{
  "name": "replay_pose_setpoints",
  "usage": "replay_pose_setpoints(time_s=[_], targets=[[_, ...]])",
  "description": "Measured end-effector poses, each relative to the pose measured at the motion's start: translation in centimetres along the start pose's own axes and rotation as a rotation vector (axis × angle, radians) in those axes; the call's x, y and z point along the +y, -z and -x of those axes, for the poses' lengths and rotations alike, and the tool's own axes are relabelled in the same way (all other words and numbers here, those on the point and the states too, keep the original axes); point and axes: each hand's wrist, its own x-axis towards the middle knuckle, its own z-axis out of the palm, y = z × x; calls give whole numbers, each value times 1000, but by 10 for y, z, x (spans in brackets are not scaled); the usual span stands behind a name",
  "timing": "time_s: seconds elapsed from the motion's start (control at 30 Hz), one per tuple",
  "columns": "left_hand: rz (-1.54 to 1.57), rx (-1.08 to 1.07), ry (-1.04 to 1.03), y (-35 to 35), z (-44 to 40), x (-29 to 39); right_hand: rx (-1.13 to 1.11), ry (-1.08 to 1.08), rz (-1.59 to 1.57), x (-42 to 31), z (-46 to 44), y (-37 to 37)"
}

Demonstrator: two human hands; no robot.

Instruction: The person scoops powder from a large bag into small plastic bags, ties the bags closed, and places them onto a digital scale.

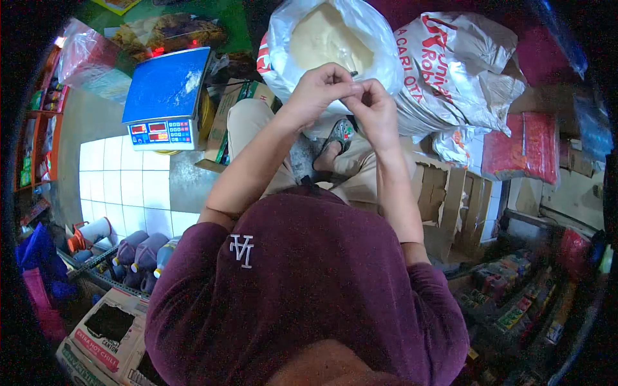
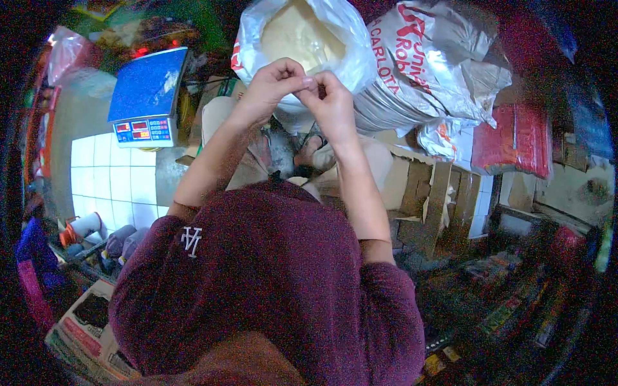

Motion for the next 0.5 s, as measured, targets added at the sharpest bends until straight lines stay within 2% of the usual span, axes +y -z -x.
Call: replay_pose_setpoints(time_s=[0.03, 0.1, 0.2, 0.33, 0.43, 0.5], targets=[[-2, 5, -4, 2, -1, 0, -6, 4, -2, -1, -2, -1], [23, 30, -32, 7, -4, 1, -3, -122, -244, -5, -1, 0], [-90, 33, -111, 13, -8, -5, 12, -164, -301, -11, -5, -2], [-88, 32, -124, 20, -12, 0, -1, -182, -372, -9, -16, -4], [7, 74, -195, 21, -19, 5, -29, -167, -331, -14, -22, -8], [62, 194, -281, 23, -27, 12, -61, -164, -229, -1, -29, -5]])
